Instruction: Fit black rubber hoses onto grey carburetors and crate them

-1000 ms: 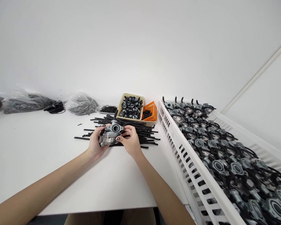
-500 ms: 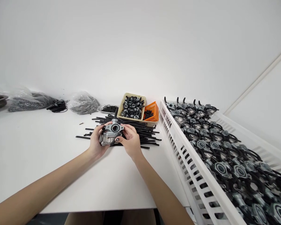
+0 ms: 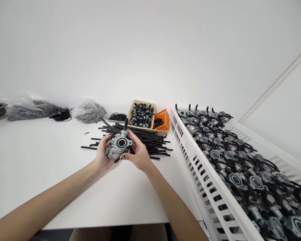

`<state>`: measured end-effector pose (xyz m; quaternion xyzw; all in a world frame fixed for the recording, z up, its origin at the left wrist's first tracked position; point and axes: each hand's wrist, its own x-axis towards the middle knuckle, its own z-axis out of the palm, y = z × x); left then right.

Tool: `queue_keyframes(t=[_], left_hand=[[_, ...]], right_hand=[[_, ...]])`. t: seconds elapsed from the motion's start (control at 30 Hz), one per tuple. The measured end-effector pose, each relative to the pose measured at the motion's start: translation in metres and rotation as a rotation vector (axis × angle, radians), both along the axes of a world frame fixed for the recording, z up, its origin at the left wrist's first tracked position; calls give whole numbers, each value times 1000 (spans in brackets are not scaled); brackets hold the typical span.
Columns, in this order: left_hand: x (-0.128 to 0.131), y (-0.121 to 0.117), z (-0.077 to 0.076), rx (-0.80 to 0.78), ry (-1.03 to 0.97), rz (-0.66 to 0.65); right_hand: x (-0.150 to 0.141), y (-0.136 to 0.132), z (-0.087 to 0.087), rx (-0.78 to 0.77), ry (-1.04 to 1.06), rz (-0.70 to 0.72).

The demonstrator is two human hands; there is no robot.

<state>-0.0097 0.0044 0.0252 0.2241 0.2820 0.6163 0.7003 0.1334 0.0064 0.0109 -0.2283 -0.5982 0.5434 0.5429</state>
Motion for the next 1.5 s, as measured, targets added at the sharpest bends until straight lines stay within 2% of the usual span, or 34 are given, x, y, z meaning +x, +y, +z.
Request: queue_keyframes(t=[0.2,0.4,0.47,0.53,0.63,0.83,0.9,0.97,1.07,1.27,1.5], left_hand=[[-2,0,0,-83,-48,-169],[-4,-1,2,-74,-115,-427],[-6,1,0,-83,-101,-517],[-7,2,-2,-93,-72,-535],[-5,3,-4,-50,4,-391],[-2,8,-5,248,326,60],[-3,11,-9,318,440,211],[-4,14,-14,343,529,295],[-5,14,-17,347,605,331],[-4,11,-15,406,721,382],[-2,12,-14,386,724,339]], right_hand=[[9,1,1,69,-55,49],[16,1,-2,32,-66,117],[16,2,-4,-5,-55,77],[17,6,-6,-36,-40,1],[18,13,-8,-36,-39,-111],[17,15,-8,60,-99,-422],[14,12,-8,74,-162,-428],[9,9,-9,70,-230,-378],[5,6,-9,105,-317,-345],[12,7,-6,162,-454,-324],[15,8,-8,295,-419,-432]])
